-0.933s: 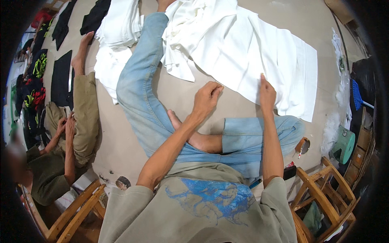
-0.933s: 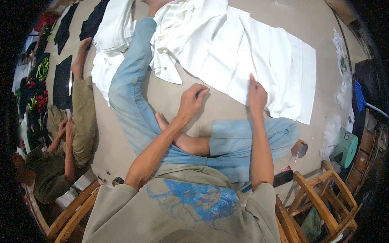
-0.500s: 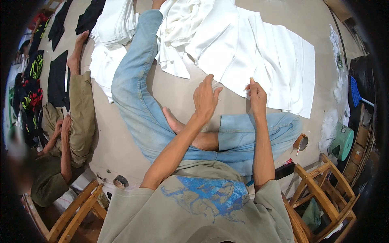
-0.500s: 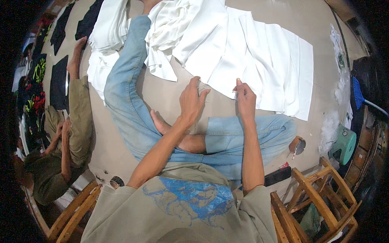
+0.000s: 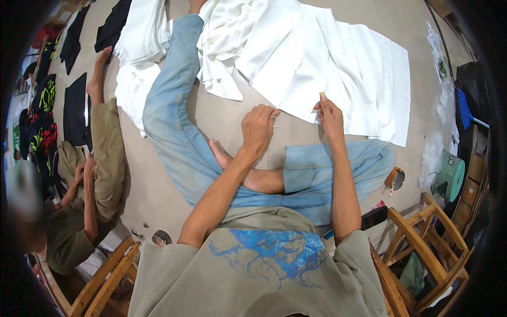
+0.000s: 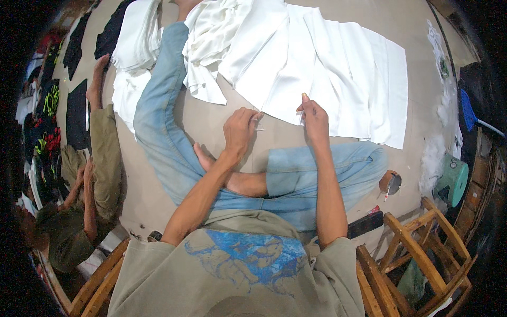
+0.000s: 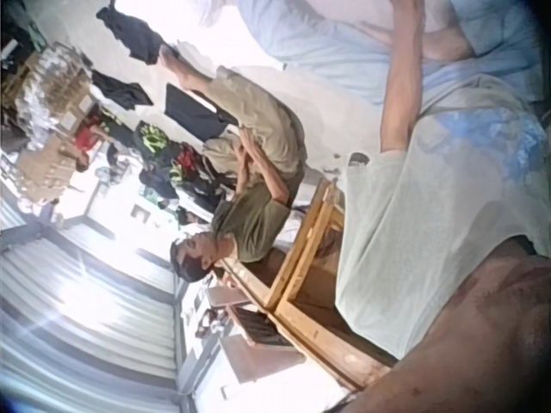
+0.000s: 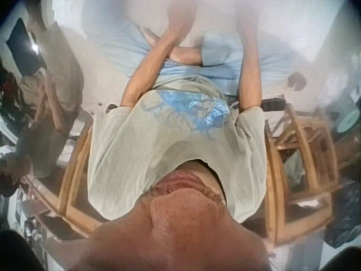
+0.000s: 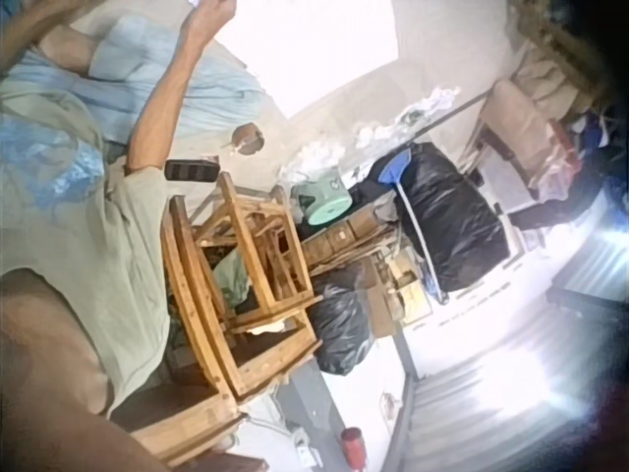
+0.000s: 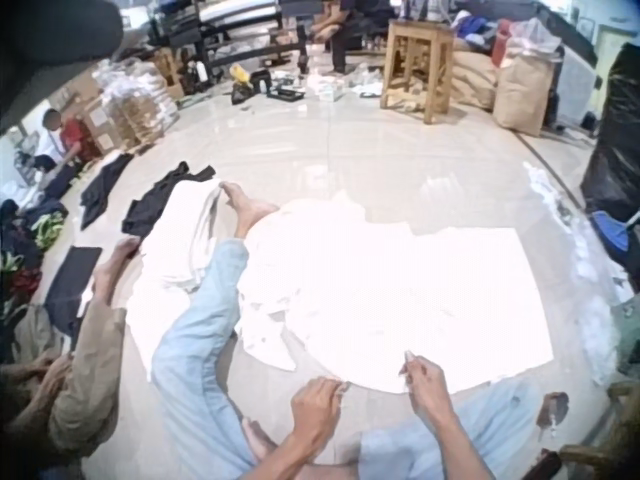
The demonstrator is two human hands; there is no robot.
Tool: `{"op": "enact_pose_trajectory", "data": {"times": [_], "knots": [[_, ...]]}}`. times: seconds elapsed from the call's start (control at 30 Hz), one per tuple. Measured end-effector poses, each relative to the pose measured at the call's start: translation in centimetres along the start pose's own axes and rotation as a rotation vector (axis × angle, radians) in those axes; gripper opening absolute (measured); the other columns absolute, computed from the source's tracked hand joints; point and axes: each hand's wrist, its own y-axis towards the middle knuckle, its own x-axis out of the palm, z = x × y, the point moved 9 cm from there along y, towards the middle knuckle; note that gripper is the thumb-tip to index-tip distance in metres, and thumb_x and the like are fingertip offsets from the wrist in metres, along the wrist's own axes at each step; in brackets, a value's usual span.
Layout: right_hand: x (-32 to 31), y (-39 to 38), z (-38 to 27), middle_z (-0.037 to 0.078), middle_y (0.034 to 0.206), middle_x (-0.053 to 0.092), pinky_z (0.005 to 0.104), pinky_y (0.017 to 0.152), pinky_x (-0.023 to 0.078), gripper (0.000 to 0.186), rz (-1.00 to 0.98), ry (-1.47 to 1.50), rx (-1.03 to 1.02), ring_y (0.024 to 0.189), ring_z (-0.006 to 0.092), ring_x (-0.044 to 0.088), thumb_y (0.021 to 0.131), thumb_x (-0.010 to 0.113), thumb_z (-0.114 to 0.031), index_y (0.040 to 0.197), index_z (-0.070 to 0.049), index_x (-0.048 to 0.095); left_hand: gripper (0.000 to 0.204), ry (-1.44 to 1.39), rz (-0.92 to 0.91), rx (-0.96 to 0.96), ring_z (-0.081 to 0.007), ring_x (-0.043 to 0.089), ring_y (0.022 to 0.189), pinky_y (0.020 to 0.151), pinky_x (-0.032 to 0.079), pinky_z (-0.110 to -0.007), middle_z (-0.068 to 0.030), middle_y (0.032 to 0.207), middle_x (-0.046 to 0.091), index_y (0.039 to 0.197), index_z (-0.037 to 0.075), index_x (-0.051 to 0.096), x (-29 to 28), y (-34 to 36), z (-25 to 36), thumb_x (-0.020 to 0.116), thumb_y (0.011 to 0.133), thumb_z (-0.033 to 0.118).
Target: The person sits on the floor and uses scissors to cut a large white piece of fabric into smaller rectangular sections. They repeatedly fold the fabric, make cuts, and separate the pieces.
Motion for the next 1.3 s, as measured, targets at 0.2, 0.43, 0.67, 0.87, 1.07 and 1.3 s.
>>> {"op": "enact_pose_trajectory", "data": {"times": [0.2, 0.43, 0.67, 0.87, 1.07, 1.3], "knots": [[6.3, -3.5, 0.9, -0.007, 0.059, 0.045, 0.0223, 0.041, 0.023, 0.052, -0.450, 0.169, 0.287, 0.047, 0.0029, 0.033, 0.107, 0.057, -0.051, 0.091, -0.003, 0.069, 0.005, -0.027, -0.096, -0.017, -0.0353, 0.062, 0.085, 0.075, 0.049, -0.046, -0.0126, 0.089, 0.062, 0.097, 0.005, 0.066, -0.1, -1.0, -0.2, 0.067, 0.093, 0.008], [9.4, -4.6, 2.4, -0.007, 0.057, 0.046, 0.0225, 0.040, 0.022, 0.051, -0.517, 0.027, 0.378, 0.045, 0.0031, 0.034, 0.105, 0.060, -0.050, 0.085, -0.004, 0.071, 0.006, -0.098, -0.086, -0.054, -0.0363, 0.061, 0.085, 0.074, 0.048, -0.047, -0.0141, 0.089, 0.060, 0.098, 0.004, 0.066, -1.1, -1.3, -0.4, 0.067, 0.093, 0.006], [9.8, -3.7, 2.5, -0.007, 0.052, 0.043, 0.0224, 0.037, 0.020, 0.049, -0.508, 0.063, 0.390, 0.041, 0.0033, 0.031, 0.107, 0.060, -0.047, 0.080, -0.006, 0.066, 0.007, -0.116, -0.094, -0.066, -0.0367, 0.060, 0.084, 0.073, 0.047, -0.047, -0.0140, 0.088, 0.057, 0.098, 0.005, 0.067, -0.9, -1.3, -0.7, 0.066, 0.092, 0.005], [9.8, -3.7, 2.5, -0.007, 0.054, 0.044, 0.0219, 0.037, 0.021, 0.047, -0.511, 0.060, 0.409, 0.042, 0.0028, 0.031, 0.106, 0.062, -0.047, 0.079, -0.008, 0.065, 0.011, -0.097, -0.095, -0.046, -0.0329, 0.058, 0.083, 0.073, 0.045, -0.046, -0.0107, 0.084, 0.054, 0.092, 0.007, 0.063, -1.0, -1.3, -0.4, 0.061, 0.086, -0.002], [9.7, -3.6, 3.1, -0.007, 0.056, 0.044, 0.0230, 0.039, 0.020, 0.048, -0.518, 0.064, 0.387, 0.045, 0.0035, 0.032, 0.104, 0.064, -0.048, 0.079, -0.007, 0.066, 0.011, -0.076, -0.149, -0.058, -0.0367, 0.059, 0.084, 0.074, 0.046, -0.047, -0.0137, 0.088, 0.056, 0.099, 0.005, 0.067, -0.4, -1.4, -0.8, 0.065, 0.088, 0.002], [7.6, -3.5, 0.5, -0.008, 0.059, 0.043, 0.0229, 0.043, 0.023, 0.048, -0.353, 0.119, 0.268, 0.048, 0.0034, 0.033, 0.104, 0.064, -0.048, 0.079, -0.007, 0.065, 0.006, -0.187, -0.089, -0.182, -0.0352, 0.059, 0.092, 0.082, 0.048, -0.043, -0.0134, 0.098, 0.060, 0.098, 0.004, 0.068, -1.3, -1.6, -1.3, 0.064, 0.094, 0.006]]}}
